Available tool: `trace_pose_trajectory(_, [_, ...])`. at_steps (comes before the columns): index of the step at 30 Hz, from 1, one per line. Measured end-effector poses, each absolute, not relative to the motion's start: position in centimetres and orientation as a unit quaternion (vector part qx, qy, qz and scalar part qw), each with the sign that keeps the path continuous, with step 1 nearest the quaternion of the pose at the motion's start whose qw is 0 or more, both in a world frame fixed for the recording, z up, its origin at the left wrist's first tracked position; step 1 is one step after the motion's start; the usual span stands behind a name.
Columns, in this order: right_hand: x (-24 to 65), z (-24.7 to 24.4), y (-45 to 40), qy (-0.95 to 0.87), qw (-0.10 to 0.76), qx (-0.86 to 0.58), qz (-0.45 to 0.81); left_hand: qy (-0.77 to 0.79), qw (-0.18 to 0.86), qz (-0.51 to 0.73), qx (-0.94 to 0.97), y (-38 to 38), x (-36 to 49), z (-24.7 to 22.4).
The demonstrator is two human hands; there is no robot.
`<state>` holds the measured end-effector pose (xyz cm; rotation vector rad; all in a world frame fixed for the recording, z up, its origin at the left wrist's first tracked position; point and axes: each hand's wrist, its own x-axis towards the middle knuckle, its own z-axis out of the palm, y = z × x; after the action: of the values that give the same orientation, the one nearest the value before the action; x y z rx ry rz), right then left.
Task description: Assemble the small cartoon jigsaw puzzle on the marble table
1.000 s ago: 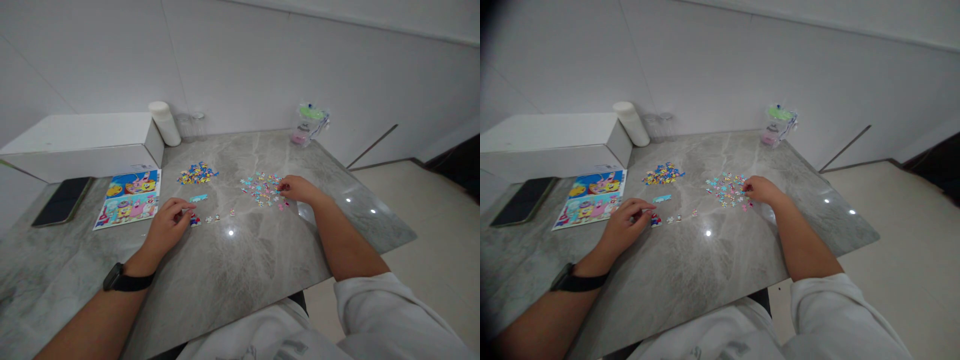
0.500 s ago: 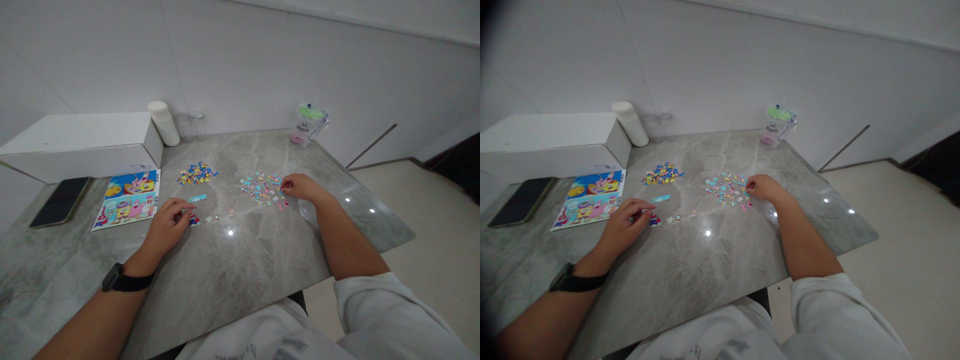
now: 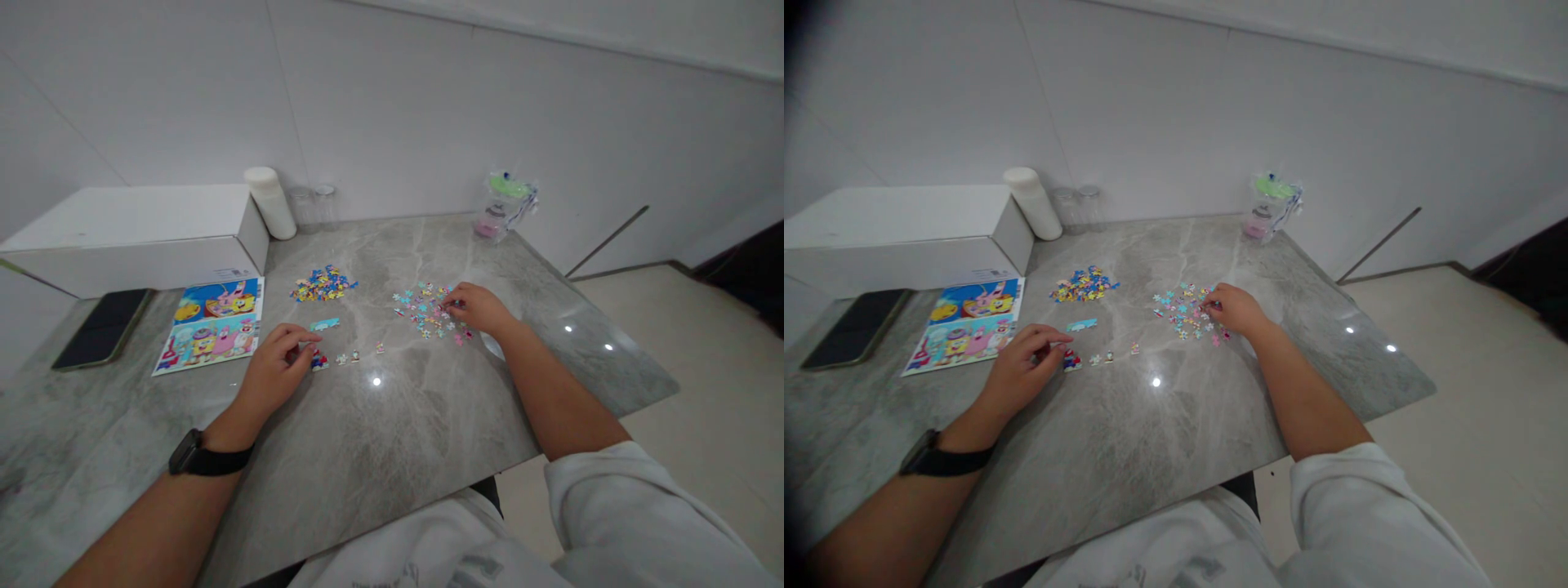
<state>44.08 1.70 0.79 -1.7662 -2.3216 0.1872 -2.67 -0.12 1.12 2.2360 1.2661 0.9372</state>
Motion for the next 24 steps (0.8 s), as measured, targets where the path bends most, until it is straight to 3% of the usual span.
trace_pose_trajectory(15, [43.7, 0.8, 1.5, -0.756, 0.112, -0.643, 0.05, 0.465, 0.208, 0.334, 0.793, -0.2, -2.6, 1.3])
trace_pose_trajectory(24, [42.9, 0.8, 1.7, -0.766, 0.097, -0.632, 0.073, 0.495, 0.16, 0.355, 0.777, 0.0, -3.0, 1.1])
